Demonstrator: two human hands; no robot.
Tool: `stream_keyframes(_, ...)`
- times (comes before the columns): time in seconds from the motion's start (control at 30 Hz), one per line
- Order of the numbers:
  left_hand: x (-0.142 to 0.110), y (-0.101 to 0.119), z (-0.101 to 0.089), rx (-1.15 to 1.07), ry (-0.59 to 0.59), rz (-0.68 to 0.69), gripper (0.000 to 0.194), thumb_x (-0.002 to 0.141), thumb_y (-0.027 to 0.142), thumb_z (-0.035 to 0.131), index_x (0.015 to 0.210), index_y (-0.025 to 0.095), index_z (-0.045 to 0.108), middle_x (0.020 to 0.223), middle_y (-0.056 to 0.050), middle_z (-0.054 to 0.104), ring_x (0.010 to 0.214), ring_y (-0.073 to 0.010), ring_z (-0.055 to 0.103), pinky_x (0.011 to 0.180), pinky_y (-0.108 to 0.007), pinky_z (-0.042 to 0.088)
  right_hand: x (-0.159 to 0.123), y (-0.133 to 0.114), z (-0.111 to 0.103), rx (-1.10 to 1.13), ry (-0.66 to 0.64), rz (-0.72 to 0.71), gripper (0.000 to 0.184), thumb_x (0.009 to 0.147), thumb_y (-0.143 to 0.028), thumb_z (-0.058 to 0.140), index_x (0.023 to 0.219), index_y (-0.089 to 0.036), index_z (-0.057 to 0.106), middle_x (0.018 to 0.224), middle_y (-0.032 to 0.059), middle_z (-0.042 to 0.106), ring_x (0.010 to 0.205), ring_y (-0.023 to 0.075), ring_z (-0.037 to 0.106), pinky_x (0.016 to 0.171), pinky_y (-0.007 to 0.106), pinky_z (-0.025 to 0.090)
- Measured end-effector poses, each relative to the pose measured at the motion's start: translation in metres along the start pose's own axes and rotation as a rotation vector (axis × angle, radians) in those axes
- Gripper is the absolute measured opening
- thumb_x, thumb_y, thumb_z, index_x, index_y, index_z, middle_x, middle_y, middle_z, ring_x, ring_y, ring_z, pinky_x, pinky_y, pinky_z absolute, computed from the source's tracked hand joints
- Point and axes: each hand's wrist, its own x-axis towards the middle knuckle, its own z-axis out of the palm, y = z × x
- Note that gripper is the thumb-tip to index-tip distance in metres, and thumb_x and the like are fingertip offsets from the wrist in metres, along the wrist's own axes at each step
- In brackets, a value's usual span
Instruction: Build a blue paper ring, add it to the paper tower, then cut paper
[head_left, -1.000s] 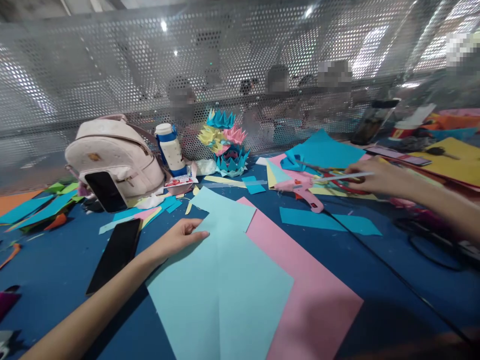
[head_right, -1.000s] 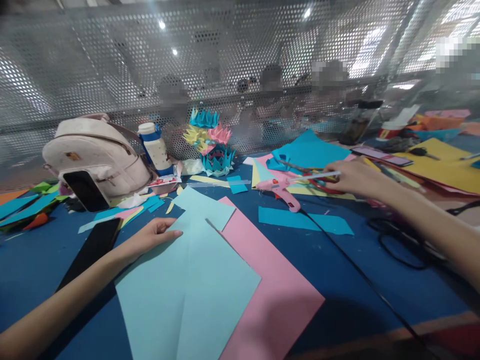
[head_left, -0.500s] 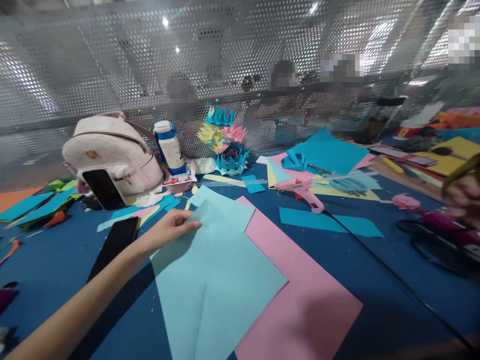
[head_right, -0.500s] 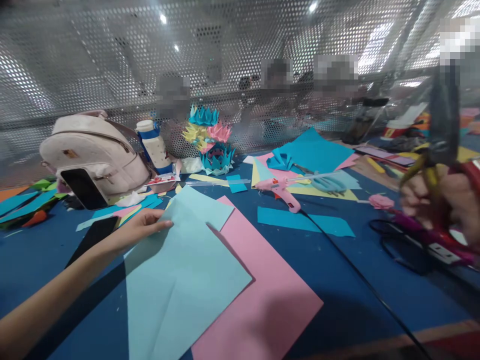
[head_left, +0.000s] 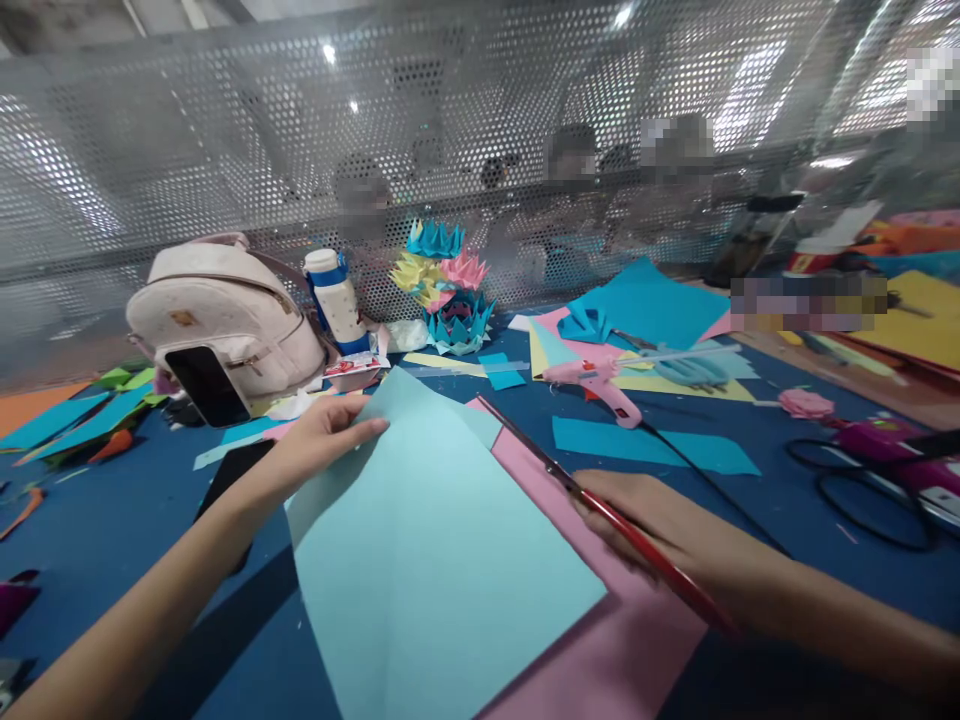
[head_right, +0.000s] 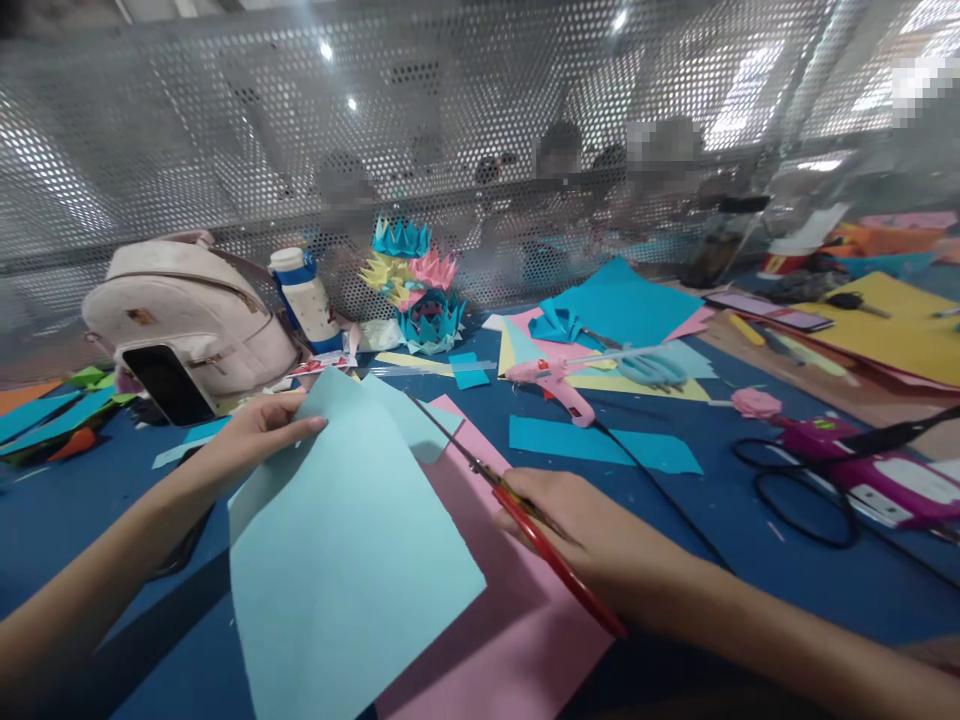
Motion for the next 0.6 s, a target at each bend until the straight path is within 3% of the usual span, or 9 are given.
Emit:
stream_keyframes(0.1, -0.002, 0.002, 0.0, -0.03, -0.006, -0.022, 0.041, 0.067, 0.051, 0.083, 0.081, 0.015, 0.068, 0.076, 0.0, 0.065, 0.063, -0.0141, 0.059, 0.055, -0.02, 0.046, 0.005, -0.004, 0.002, 0.124, -0.139, -0.007, 0.054, 0.095, -0.066, 0.037, 0.075, -0.018, 0.052, 0.078, 0.005, 0.059, 0.067, 0.016, 0.048, 0.06, 0.026, 0.039)
stream_keyframes(0.23, -0.004, 0.003, 0.0, -0.035, -0.042, -0.061, 0.041, 0.068, 0.05, 0.083, 0.084, 0.015, 0.068, 0.074, -0.001, 0.067, 0.061, -0.0148, 0.06, 0.053, -0.021, 0.047, 0.003, 0.003, 0.013, 0.304, -0.217, 0.081, 0.045, 0.094, -0.058, 0.047, 0.078, -0.017, 0.055, 0.071, 0.0006, 0.056, 0.059, 0.0113, 0.044, 0.051, 0.021, 0.035)
stream_keyframes(0.3, -0.005, 0.004, 0.001, -0.031, -0.051, -0.065, 0.042, 0.069, 0.052, 0.082, 0.084, 0.015, 0.067, 0.074, -0.002, 0.069, 0.06, -0.0154, 0.061, 0.052, -0.021, 0.048, 0.002, 0.007, 0.017, 0.364, -0.242, 0.092, 0.038, 0.092, -0.052, 0.055, 0.078, -0.017, 0.056, 0.07, -0.0004, 0.055, 0.058, 0.0102, 0.043, 0.048, 0.019, 0.033)
stream_keyframes(0.5, -0.006, 0.004, 0.001, -0.009, -0.058, -0.096, 0.045, 0.07, 0.056, 0.08, 0.085, 0.015, 0.067, 0.074, -0.003, 0.069, 0.059, -0.016, 0.063, 0.052, -0.022, 0.049, 0.004, 0.009, 0.021, 0.387, -0.239, -0.045, 0.03, 0.087, -0.043, 0.061, 0.075, -0.016, 0.059, 0.07, -0.0001, 0.057, 0.06, 0.0095, 0.044, 0.051, 0.019, 0.039)
stream_keyframes(0.6, -0.006, 0.004, 0.001, -0.006, -0.058, -0.098, 0.045, 0.07, 0.056, 0.079, 0.086, 0.015, 0.067, 0.074, -0.003, 0.07, 0.06, -0.0162, 0.063, 0.052, -0.022, 0.049, 0.004, 0.011, 0.024, 0.429, -0.231, 0.015, 0.027, 0.089, -0.04, 0.06, 0.077, -0.016, 0.061, 0.07, 0.0002, 0.06, 0.058, 0.0095, 0.045, 0.049, 0.018, 0.037)
